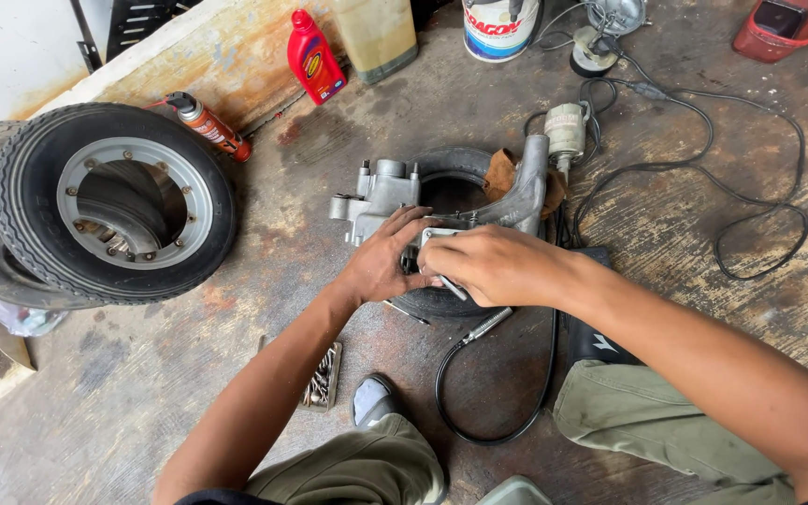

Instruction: Repairing a motorcycle engine component by using an Allen wrench to work on bolts

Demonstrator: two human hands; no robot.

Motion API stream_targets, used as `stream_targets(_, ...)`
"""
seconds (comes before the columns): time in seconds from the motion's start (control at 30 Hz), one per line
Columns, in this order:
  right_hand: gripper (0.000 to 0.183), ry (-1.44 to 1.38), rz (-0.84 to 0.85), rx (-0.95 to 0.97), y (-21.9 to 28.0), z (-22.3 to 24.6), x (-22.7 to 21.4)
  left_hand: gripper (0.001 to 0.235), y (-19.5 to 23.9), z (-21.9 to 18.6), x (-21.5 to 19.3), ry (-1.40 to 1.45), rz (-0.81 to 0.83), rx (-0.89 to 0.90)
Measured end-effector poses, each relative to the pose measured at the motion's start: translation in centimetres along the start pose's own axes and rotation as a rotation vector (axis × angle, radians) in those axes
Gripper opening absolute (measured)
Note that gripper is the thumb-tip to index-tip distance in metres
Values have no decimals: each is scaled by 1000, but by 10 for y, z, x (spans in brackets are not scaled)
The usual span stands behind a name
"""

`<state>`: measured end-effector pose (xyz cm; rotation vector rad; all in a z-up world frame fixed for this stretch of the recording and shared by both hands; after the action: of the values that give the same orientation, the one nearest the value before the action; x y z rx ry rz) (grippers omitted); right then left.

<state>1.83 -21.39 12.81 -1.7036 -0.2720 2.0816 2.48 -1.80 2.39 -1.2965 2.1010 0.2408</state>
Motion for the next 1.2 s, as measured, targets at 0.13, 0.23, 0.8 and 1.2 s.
stream_targets(0.13, 24, 43, 3, -13, 2, 4, 3, 85, 3, 7, 2, -15, -12, 27)
stream_targets(0.23, 19, 45, -27, 9, 4, 6, 3, 84, 2, 13, 4, -3, -25, 47)
stream_targets(0.8, 48, 20, -344, 31, 44, -19, 62, 90, 0, 23, 11, -20, -87, 139)
stream_targets(1.2, 36, -593, -626, 244, 40, -19, 87, 87, -1, 22, 12, -1, -107, 167)
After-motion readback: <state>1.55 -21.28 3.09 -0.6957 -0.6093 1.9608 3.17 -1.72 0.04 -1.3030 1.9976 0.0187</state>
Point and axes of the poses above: each hand's wrist, its own y-axis away from the middle knuckle, its own x-axis out of the palm, z = x × y, the point moved 3 cm from there along -y, towards the middle knuckle, and after that the axes turned 14 degrees about y, right-handed, at the moved point
